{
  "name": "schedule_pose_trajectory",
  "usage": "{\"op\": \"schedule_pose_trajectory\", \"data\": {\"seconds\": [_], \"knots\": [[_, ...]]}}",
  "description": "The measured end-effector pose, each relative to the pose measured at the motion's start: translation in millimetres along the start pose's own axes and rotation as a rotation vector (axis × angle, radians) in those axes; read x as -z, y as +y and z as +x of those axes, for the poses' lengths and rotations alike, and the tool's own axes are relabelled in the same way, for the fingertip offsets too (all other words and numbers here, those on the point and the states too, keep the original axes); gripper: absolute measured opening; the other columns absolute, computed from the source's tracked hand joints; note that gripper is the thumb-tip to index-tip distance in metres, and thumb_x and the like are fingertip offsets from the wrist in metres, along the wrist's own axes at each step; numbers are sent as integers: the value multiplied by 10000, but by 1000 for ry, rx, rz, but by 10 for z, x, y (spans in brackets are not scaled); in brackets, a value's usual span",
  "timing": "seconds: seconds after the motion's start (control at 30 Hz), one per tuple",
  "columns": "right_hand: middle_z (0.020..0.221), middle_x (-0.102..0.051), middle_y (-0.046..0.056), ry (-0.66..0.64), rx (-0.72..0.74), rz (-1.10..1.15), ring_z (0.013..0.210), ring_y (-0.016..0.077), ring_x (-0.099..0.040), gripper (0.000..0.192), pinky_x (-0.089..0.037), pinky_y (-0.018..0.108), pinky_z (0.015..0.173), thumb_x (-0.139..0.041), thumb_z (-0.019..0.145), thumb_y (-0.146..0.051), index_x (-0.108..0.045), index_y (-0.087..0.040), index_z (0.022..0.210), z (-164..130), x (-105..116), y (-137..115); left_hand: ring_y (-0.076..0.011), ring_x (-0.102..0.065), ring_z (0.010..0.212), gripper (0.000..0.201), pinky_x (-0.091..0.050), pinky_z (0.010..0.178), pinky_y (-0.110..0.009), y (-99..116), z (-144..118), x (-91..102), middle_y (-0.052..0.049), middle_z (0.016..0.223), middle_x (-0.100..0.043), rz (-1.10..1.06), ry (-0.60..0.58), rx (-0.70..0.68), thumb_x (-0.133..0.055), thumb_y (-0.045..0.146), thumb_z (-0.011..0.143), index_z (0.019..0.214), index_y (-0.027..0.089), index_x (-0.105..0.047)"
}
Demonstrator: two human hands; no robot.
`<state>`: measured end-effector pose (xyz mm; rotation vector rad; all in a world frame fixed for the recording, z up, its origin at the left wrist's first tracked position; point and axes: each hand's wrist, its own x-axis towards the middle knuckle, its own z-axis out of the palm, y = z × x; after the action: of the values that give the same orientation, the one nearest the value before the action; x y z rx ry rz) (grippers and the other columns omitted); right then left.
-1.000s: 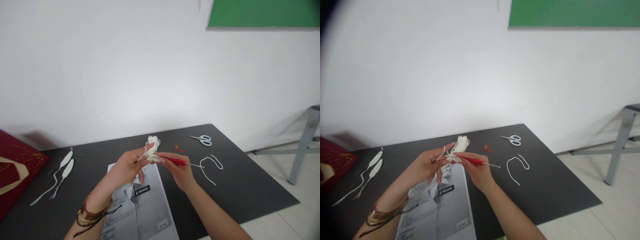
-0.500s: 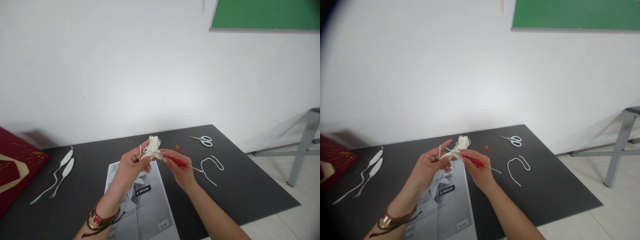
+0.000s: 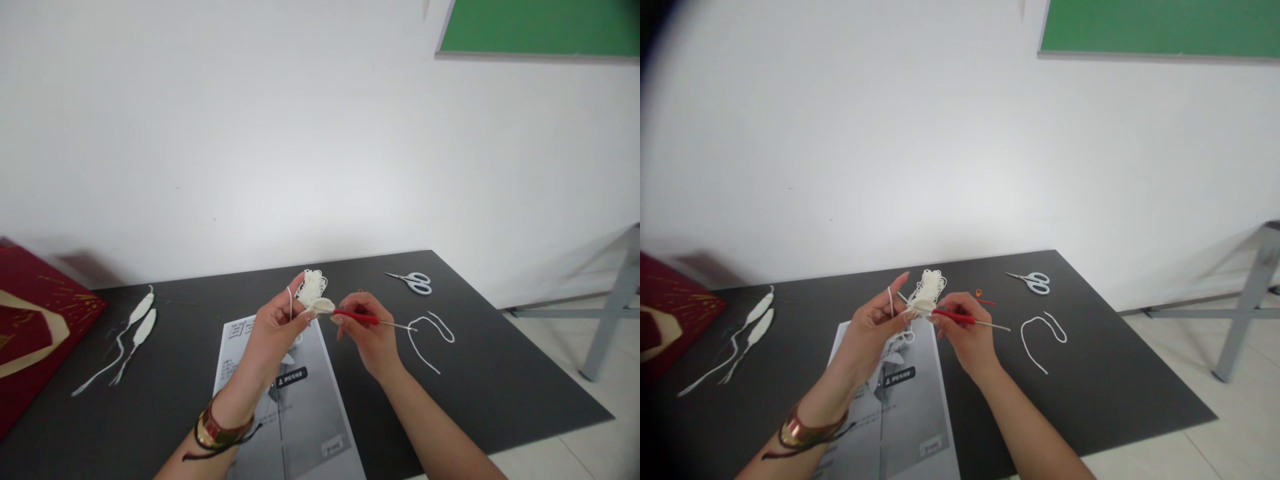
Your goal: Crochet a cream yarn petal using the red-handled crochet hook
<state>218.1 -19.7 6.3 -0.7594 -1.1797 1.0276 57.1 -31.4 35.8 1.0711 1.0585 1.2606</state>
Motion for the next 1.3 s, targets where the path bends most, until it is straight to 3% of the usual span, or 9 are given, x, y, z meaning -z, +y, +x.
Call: {"op": "schedule_pose_trajectory", "data": {"seconds": [0.1, 0.2, 0.3, 0.53, 0.67, 0.83, 0.93, 1.13, 1.3], "knots": [[681, -609, -35, -38, -36, 91, 492, 95, -574, 94, -482, 220, 447, -770, 678, -189, -682, -209, 701, 5, 28, -11, -85, -471, 578, 727, -370, 571, -213, -35, 32, 8, 47, 656, -540, -59, 6, 15, -746, 231, 706, 1370, 225, -448], [758, -687, 22, -132, 39, -43, 650, 147, -641, 54, -534, 275, 592, -681, 785, -211, -724, -213, 817, 14, 87, -31, -90, -517, 629, 702, -402, 665, -220, -47, 60, 23, 45, 659, -565, -142, 24, 33, -761, 203, 687, 1336, 221, -494], [857, -730, 54, -214, 233, -258, 779, 176, -666, 162, -537, 310, 708, -639, 818, -171, -724, -230, 943, 26, 126, -54, -87, -551, 663, 657, -410, 726, -217, -26, 72, 31, 48, 654, -570, -237, 49, 61, -771, 167, 664, 1283, 212, -554], [998, -733, 66, -302, 759, -573, 913, 187, -658, 394, -561, 350, 814, -631, 796, -71, -633, -237, 1154, -12, 94, 4, -73, -532, 601, 580, -407, 606, -188, 15, 42, 6, 50, 643, -550, -385, 105, 168, -754, 135, 645, 1205, 184, -611], [1071, -709, 112, -360, 926, -731, 1002, 208, -642, 457, -538, 405, 909, -562, 830, -63, -544, -174, 1273, -81, 128, 103, -92, -521, 595, 554, -425, 632, -218, -9, 16, 2, 53, 654, -561, -181, 150, -14, -740, 197, 679, 1215, 228, -602], [1056, -704, 132, -343, 905, -691, 969, 208, -641, 485, -544, 402, 883, -574, 808, -28, -536, -149, 1277, -124, 100, 97, -182, -586, 810, 365, -422, 804, -294, -32, 31, 67, -9, 776, -648, 390, 189, -306, -673, 222, 737, 1102, 216, -670], [1001, -713, 98, -279, 825, -590, 891, 194, -647, 479, -566, 356, 773, -603, 797, -30, -565, -207, 1240, -123, 58, 38, -200, -580, 905, 258, -386, 887, -319, -27, 58, 117, -40, 876, -659, 541, 153, -404, -647, 202, 756, 1006, 209, -709], [886, -692, 55, -194, 559, -407, 776, 171, -616, 378, -518, 321, 668, -602, 797, -33, -635, -248, 1106, -131, 85, -53, -147, -535, 672, 400, -431, 636, -256, 13, 95, 197, -6, 740, -609, 385, -34, -208, -681, 272, 754, 1151, 226, -661], [805, -666, 40, -114, 385, -241, 723, 168, -591, 198, -467, 317, 635, -570, 851, -132, -670, -241, 983, -119, 127, -60, -133, -540, 661, 329, -422, 639, -257, 25, 108, 244, -8, 741, -600, 313, -132, -112, -702, 282, 746, 1068, 212, -706]]}}
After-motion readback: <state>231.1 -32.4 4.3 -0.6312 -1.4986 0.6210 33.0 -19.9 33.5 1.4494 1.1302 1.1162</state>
